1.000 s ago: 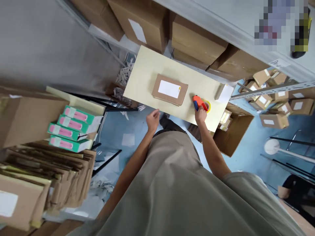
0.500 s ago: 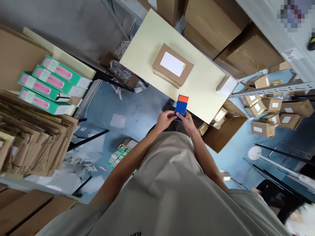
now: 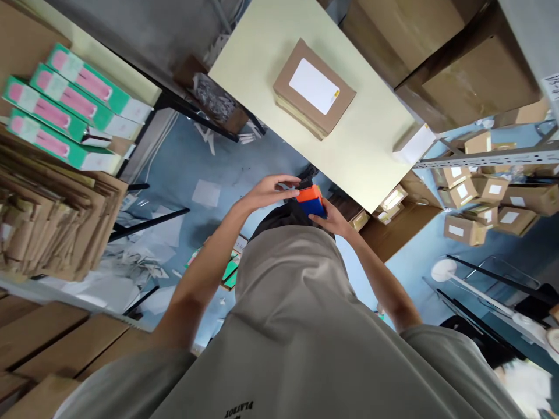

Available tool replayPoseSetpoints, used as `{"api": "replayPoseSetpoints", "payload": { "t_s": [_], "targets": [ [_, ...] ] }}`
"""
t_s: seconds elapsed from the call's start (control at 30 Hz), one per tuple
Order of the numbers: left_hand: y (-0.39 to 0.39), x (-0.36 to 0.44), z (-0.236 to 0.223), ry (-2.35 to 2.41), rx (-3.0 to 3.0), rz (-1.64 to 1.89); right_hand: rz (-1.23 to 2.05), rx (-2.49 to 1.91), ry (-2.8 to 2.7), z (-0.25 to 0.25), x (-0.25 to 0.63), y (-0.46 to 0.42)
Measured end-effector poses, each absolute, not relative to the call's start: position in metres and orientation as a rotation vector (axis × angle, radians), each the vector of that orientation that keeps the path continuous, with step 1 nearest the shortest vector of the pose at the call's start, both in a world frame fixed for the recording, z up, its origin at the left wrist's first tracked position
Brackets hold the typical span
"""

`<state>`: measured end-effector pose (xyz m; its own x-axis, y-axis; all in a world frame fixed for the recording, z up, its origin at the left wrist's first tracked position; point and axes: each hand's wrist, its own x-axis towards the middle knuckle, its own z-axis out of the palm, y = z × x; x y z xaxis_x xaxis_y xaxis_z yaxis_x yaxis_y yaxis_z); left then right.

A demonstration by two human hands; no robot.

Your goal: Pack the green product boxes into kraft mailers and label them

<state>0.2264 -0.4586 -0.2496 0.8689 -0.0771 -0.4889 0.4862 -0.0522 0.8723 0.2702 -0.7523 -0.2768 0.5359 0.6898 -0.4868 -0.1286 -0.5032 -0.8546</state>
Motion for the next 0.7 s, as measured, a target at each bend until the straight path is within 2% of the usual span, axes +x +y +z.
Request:
{"api": "replayPoseSetpoints", "payload": {
  "t_s": [0.13, 0.53, 0.7],
  "targets": [
    [-0.466, 0.236, -0.242, 0.301, 1.574, -0.492, 1.089, -1.891, -0.495, -0.270, 0.278, -0.761],
    [-0.489, 0.242, -0.282, 0.369, 1.634, -0.353, 1.109, -2.066, -0.575, -0.260, 0.296, -0.767],
    [-0.499, 0.236, -0.297, 0.428, 1.666, -0.294, 1.175, -2.285, -0.754, -0.258, 0.307, -0.777]
  ]
}}
